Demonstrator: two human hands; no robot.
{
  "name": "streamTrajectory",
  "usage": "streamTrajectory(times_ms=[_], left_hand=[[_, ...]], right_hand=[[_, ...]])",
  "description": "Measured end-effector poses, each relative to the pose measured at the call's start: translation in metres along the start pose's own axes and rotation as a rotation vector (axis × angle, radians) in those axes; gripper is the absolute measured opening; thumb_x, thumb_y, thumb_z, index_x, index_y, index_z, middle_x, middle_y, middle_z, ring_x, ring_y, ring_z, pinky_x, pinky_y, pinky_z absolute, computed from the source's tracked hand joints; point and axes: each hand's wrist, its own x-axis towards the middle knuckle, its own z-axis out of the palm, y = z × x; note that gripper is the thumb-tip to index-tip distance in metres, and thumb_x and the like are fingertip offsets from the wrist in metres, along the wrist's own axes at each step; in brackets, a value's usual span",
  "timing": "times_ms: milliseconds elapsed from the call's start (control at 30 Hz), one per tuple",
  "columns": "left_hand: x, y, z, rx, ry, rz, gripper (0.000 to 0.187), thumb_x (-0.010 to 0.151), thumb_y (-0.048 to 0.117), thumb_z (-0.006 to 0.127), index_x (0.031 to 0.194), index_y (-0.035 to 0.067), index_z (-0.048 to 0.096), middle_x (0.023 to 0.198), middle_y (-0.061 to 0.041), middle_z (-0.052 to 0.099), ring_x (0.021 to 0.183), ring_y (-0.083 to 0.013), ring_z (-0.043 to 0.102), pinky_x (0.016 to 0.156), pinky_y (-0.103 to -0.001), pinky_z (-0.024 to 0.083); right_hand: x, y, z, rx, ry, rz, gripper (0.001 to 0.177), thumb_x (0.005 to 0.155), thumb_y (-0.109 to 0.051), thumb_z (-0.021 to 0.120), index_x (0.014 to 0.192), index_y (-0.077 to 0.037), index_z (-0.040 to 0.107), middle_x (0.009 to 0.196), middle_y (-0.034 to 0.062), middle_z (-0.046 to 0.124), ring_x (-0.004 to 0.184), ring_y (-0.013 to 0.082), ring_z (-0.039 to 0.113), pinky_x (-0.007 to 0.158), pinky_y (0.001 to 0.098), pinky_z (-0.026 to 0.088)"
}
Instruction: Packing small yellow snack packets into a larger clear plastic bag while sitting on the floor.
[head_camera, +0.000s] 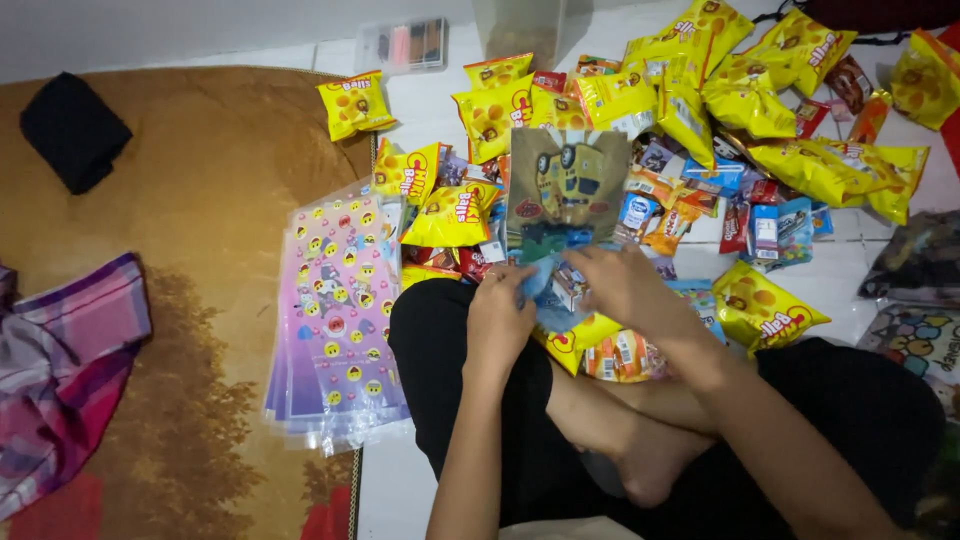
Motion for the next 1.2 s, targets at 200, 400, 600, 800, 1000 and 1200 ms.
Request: streamTrajectory(times_ms=[200, 400, 600, 800, 1000, 1200], left_hand=[[0.013, -0.01, 0.003, 0.036, 0.129, 0.168, 0.037, 0.09, 0.012, 0.068, 0.125, 0.017, 0.074, 0.117, -0.008, 0.068, 0.111, -0.0317, 0.064, 0.088, -0.04, 0.059], [0.027, -0.039, 0.018, -0.174, 0.184, 0.317, 0.042, 0.086, 0.01, 0.069, 0.127, 0.021, 0.074, 0.115, -0.009, 0.072, 0.11, -0.0366, 0.068, 0.092, -0.046, 0.057], [0.034, -0.039, 0.023, -0.258, 0.164, 0.305, 0.044, 0.085, 0.011, 0.07, 0.127, 0.025, 0.074, 0.115, -0.007, 0.072, 0.109, -0.0357, 0.07, 0.091, -0.045, 0.058], [0.04, -0.044, 0.021, -0.302, 0.169, 0.303, 0.043, 0.086, 0.009, 0.07, 0.127, 0.023, 0.075, 0.112, -0.009, 0.072, 0.105, -0.0385, 0.071, 0.087, -0.047, 0.059], [0.04, -0.055, 0.027, -0.271, 0.198, 0.33, 0.035, 0.094, 0.02, 0.062, 0.128, 0.023, 0.071, 0.118, -0.005, 0.068, 0.104, -0.0289, 0.071, 0.078, -0.04, 0.059], [0.037, -0.054, 0.03, -0.211, 0.191, 0.36, 0.032, 0.102, 0.028, 0.054, 0.131, 0.021, 0.068, 0.123, -0.005, 0.064, 0.092, -0.0218, 0.069, 0.067, -0.035, 0.056]], right_hand=[[-0.012, 0.051, -0.018, 0.445, 0.501, 0.01, 0.034, 0.098, -0.012, 0.066, 0.132, -0.015, 0.071, 0.118, 0.0152, 0.073, 0.119, 0.0383, 0.065, 0.106, 0.0511, 0.046], [0.013, 0.189, 0.119, 0.456, 0.63, 0.416, 0.033, 0.09, -0.003, 0.064, 0.119, -0.016, 0.076, 0.111, 0.0134, 0.076, 0.112, 0.0358, 0.069, 0.1, 0.0468, 0.053], [0.04, 0.185, 0.185, 0.448, 0.173, 0.849, 0.078, 0.073, -0.026, 0.092, 0.136, -0.006, 0.05, 0.124, 0.0284, 0.057, 0.117, 0.052, 0.063, 0.098, 0.0586, 0.054], [0.031, 0.186, 0.185, 0.424, 0.236, 0.817, 0.058, 0.077, -0.032, 0.091, 0.12, -0.003, 0.064, 0.108, 0.0265, 0.069, 0.107, 0.0503, 0.068, 0.092, 0.0571, 0.056], [-0.035, 0.128, 0.072, 0.516, 0.708, 0.542, 0.02, 0.095, -0.007, 0.078, 0.115, -0.007, 0.075, 0.111, 0.015, 0.073, 0.1, 0.0328, 0.067, 0.086, 0.0413, 0.053], [-0.1, 0.055, -0.003, 0.776, 1.013, 0.046, 0.017, 0.099, 0.015, 0.075, 0.11, 0.009, 0.062, 0.112, 0.0227, 0.067, 0.11, 0.0338, 0.068, 0.106, 0.0427, 0.057]])
